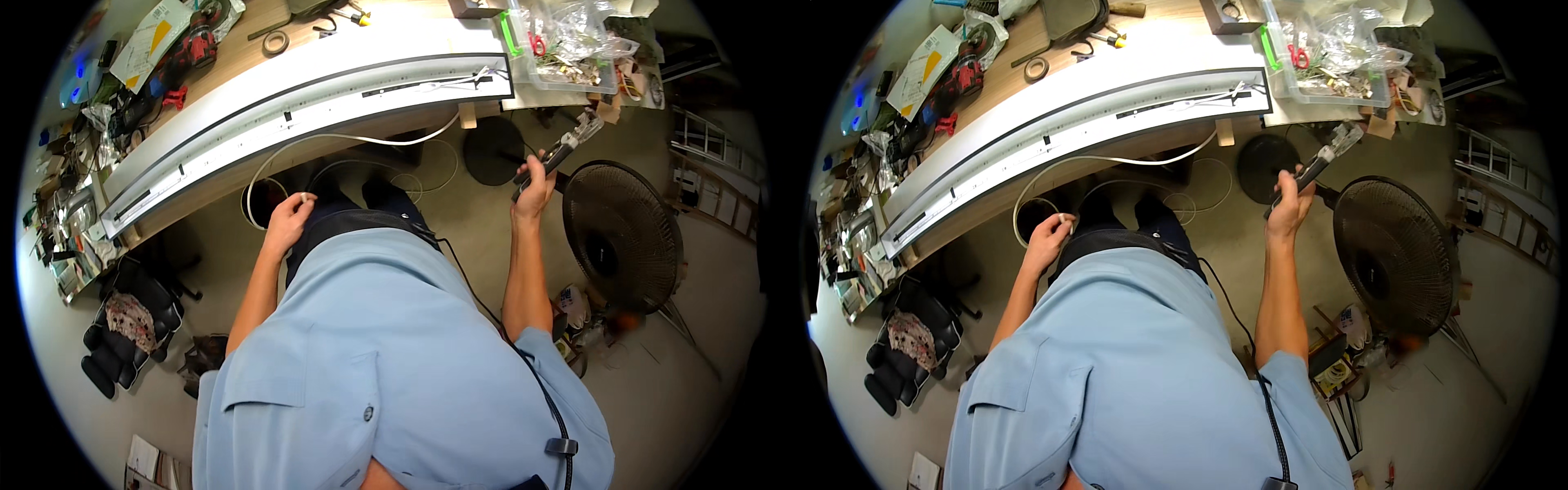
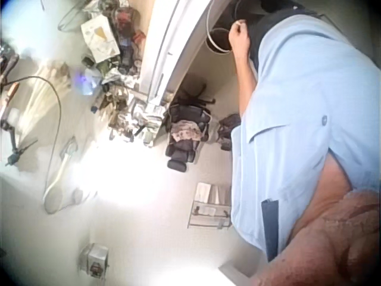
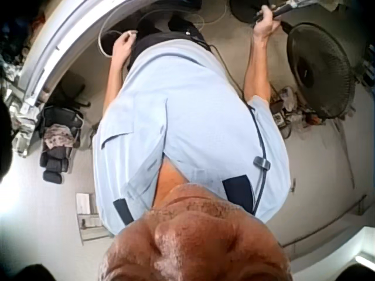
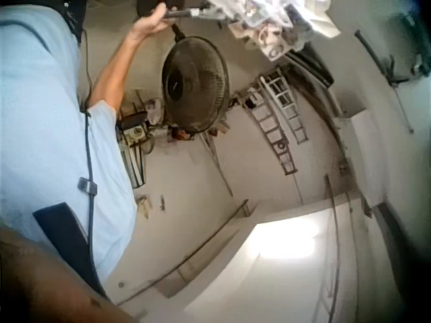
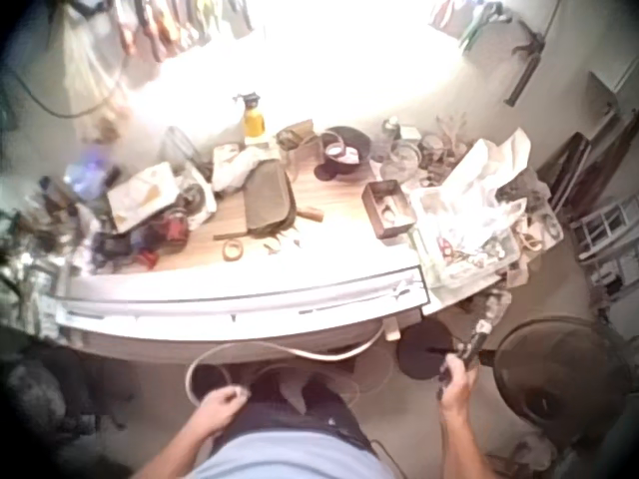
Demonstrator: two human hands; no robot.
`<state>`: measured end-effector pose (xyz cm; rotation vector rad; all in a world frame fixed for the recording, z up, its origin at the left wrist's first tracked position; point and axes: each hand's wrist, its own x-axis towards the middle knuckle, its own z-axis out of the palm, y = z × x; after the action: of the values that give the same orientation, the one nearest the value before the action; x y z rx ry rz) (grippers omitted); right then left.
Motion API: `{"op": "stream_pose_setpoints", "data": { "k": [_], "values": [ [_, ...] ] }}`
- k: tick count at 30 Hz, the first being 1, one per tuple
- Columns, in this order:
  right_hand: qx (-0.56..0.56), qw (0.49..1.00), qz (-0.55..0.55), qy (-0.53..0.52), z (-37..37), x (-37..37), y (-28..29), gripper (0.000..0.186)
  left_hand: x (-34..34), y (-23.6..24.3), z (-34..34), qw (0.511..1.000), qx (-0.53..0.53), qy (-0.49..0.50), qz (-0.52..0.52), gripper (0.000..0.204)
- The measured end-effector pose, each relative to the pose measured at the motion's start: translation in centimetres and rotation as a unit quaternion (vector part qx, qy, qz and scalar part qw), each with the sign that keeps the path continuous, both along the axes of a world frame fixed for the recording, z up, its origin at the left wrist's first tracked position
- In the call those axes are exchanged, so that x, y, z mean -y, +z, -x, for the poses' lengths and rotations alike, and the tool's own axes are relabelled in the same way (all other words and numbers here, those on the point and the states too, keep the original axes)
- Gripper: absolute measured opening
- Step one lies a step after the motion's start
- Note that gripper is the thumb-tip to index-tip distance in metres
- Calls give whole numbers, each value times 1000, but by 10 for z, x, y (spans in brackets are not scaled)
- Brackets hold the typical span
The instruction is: The person strips the insulation from a white electrical cable using wire strippers and cuts the ends with scissors. They then twist the exposed copper wires and insert them into a white plastic connector, securing the connection. Finally, the person plugs the cable into a power source to test the long fluorescent light fixture, which illuminates.
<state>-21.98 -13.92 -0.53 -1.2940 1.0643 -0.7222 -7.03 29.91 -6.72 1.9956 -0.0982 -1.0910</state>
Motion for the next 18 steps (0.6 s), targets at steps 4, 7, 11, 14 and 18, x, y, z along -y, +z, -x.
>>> {"op": "stream_pose_setpoints", "data": {
  "k": [4, 7, 11, 14, 18],
  "values": [
    [-105, 988, 94, 66, 45, -31, -15, 49, -1, -11, 10, 988, 66, -48, -130, 25],
    [-118, 988, -6, 103, 74, -50, -34, 52, -15, -15, 24, 983, 70, 36, -165, 25],
    [-161, 973, -115, 121, 100, -70, -63, 47, 6, 7, 36, 990, -37, 117, -67, 21],
    [-166, 949, -244, 106, 114, -85, -68, 43, 57, 42, 35, 997, -49, -47, 41, 19],
    [-47, 883, -465, 45, 120, -113, -51, 33, 127, 80, 43, 937, -281, -73, 196, 21]
  ]
}}
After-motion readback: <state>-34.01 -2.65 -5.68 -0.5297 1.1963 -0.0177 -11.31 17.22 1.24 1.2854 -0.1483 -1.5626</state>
